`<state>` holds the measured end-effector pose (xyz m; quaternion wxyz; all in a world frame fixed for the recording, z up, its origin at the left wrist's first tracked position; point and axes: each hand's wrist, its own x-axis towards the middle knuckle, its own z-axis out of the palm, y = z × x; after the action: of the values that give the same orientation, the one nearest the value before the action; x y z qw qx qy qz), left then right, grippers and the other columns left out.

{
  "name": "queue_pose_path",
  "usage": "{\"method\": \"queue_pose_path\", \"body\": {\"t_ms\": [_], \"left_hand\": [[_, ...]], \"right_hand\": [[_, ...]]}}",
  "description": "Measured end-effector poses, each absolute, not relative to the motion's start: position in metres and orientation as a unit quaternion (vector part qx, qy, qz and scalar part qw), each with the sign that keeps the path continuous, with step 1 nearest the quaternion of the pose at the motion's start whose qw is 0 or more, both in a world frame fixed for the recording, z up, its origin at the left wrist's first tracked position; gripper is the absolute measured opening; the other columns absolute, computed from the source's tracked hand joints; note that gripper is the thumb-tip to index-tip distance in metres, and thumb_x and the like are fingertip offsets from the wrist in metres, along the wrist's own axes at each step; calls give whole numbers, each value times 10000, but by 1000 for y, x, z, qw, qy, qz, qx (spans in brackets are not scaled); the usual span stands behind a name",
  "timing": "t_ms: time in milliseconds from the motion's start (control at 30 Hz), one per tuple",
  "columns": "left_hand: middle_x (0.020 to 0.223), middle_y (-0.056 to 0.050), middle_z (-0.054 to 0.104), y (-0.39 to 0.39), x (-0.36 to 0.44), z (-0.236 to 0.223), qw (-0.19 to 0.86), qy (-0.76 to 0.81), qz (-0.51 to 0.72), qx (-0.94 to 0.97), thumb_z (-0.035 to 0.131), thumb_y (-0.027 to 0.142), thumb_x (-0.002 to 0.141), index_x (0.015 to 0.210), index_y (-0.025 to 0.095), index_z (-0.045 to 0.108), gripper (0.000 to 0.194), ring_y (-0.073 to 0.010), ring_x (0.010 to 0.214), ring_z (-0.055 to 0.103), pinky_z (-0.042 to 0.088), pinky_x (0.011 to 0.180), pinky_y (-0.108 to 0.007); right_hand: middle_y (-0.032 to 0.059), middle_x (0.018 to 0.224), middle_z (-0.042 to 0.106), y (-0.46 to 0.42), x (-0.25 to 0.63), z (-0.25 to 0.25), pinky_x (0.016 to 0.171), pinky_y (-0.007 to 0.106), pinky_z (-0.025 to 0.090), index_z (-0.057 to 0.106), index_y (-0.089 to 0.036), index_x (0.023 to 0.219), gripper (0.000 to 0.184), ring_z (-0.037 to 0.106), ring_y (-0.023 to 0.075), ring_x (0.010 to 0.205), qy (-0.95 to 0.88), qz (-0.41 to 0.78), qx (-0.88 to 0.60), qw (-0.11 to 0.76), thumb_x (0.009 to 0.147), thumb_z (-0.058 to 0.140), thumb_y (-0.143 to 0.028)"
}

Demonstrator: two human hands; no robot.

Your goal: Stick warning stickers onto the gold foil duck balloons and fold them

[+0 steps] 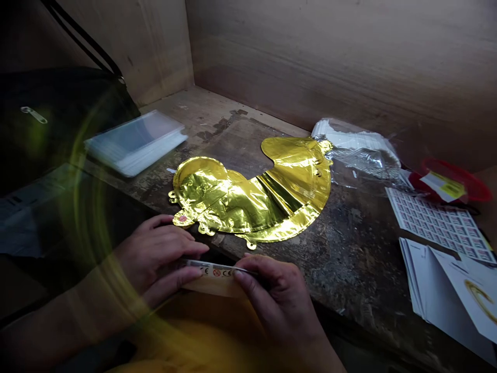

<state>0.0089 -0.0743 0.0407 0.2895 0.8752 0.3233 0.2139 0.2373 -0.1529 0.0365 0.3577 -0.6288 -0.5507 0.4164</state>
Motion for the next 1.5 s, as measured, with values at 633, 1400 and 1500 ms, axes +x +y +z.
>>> {"method": "queue_pose_path", "body": {"t_ms": [633,1400,1500], "left_hand": [[750,21,708,-66,-35,5,601,478,157,622,657,416,845,761,208,705,229,-138,724,626,470,642,-200],[710,71,685,-46,4,43,466,452,52,759,557,367,896,772,266,698,213,-134,681,622,421,589,-228],[674,64,671,-39,2,46,502,455,41,735,568,418,884,764,261,708,242,-133,642,603,400,549,-217]], "right_hand": [[17,702,639,-142,232,22,605,210,437,703,-176,745,333,548,144,678,-467,517,-644,316,837,647,-492],[48,959,707,-114,218,34,741,243,503,686,-183,1010,230,642,165,864,-469,573,-577,346,828,699,-323],[31,887,705,-109,223,42,729,238,500,695,-179,939,164,637,156,823,-496,546,-591,327,830,688,-301]]}}
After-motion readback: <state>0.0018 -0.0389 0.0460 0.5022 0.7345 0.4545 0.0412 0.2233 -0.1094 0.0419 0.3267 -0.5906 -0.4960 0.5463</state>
